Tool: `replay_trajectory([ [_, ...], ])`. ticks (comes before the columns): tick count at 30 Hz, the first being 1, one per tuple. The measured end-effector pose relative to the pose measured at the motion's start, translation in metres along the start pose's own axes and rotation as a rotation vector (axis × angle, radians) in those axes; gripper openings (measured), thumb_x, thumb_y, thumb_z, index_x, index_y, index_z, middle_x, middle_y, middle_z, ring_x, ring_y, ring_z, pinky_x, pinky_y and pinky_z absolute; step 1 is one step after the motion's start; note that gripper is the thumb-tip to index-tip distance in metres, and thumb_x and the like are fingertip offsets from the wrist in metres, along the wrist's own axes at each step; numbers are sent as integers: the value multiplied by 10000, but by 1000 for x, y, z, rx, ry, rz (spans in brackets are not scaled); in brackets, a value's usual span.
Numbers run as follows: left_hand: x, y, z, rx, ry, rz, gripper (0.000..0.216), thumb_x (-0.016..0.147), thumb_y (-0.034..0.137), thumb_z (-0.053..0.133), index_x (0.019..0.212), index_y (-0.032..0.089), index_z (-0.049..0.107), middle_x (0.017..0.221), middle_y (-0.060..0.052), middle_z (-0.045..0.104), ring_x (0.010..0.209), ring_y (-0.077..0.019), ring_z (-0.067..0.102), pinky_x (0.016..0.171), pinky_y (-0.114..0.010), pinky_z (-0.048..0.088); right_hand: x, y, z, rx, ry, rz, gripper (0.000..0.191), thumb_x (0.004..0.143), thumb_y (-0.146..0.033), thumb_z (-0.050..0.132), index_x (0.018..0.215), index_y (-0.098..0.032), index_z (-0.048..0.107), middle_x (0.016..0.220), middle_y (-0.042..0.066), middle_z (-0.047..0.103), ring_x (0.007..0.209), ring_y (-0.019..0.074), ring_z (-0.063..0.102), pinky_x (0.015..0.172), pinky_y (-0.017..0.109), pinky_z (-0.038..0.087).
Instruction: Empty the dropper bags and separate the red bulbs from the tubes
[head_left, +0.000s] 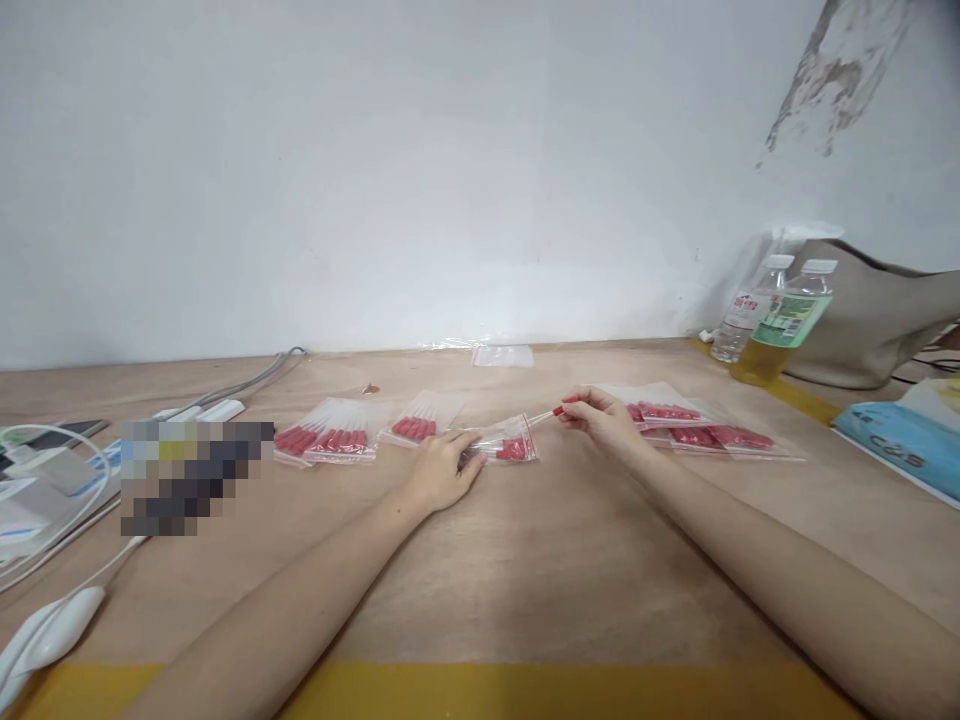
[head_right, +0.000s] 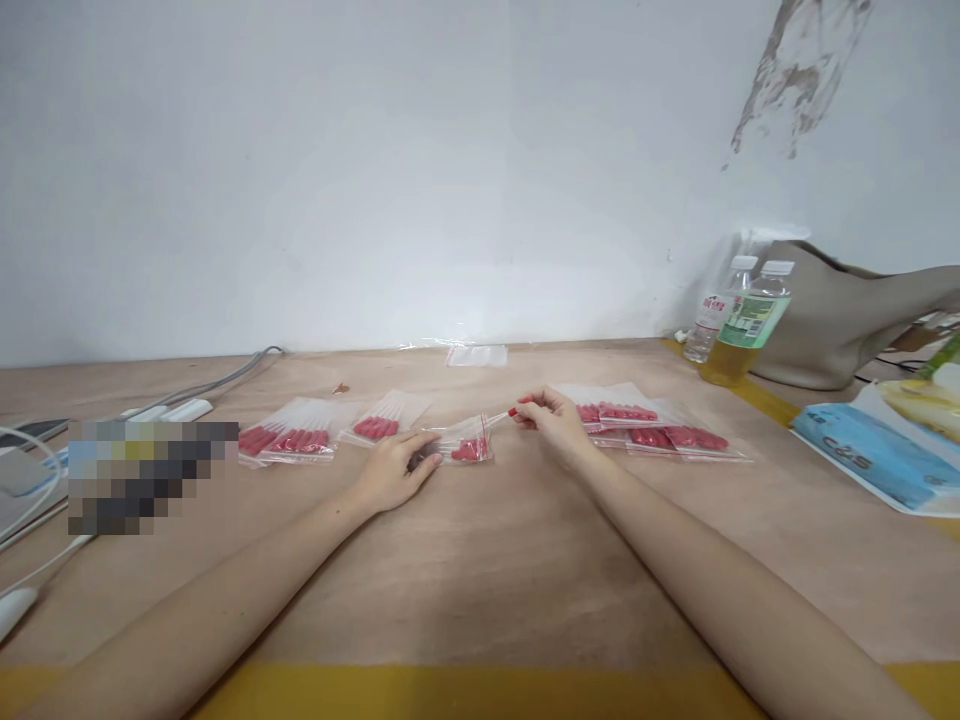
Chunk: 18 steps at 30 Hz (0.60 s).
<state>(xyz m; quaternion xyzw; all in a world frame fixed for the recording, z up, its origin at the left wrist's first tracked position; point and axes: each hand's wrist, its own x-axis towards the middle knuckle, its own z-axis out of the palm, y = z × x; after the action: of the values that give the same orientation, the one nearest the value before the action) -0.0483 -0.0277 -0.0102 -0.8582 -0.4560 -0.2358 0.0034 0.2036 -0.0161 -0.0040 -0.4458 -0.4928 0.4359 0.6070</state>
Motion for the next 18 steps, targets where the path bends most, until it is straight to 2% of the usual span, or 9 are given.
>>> replay_trajectory([
  [4, -2, 2, -2, 42, 10, -17, 341, 813, 407, 464, 1053, 202, 594, 1077, -69, 619, 970, -245, 560, 840, -394, 421, -1, -7, -18, -225, 175, -252, 253, 618, -363, 670, 748, -178, 557, 741, 24, 606, 666, 141, 580, 665, 303, 488],
  [7, -2, 3, -5, 37, 21, -8, 384, 803, 460, 462, 1062, 207, 591, 1086, -74, 607, 995, -250, 541, 860, -403, 407, -6, -1, -23, -443, 216, -418, 227, 674, -378, 628, 775, -178, 598, 807, 53, 591, 707, 160, 575, 670, 316, 489],
  [13, 5, -22, -19, 153, 97, 17, 376, 847, 425, 391, 1101, 221, 578, 1166, -75, 555, 1107, -247, 462, 968, -437, 309, -16, 13, -18, -833, 30, -511, 149, 710, -300, 596, 804, -208, 665, 823, 65, 558, 731, 183, 548, 712, 352, 469],
  [18, 3, -44, -14, 148, -57, -31, 431, 868, 477, 309, 1169, 263, 531, 1249, -56, 492, 1192, -248, 392, 982, -440, 302, -12, 27, -22, -1031, -74, -493, 171, 751, -311, 558, 812, -207, 679, 889, 84, 544, 761, 198, 537, 718, 364, 450],
])
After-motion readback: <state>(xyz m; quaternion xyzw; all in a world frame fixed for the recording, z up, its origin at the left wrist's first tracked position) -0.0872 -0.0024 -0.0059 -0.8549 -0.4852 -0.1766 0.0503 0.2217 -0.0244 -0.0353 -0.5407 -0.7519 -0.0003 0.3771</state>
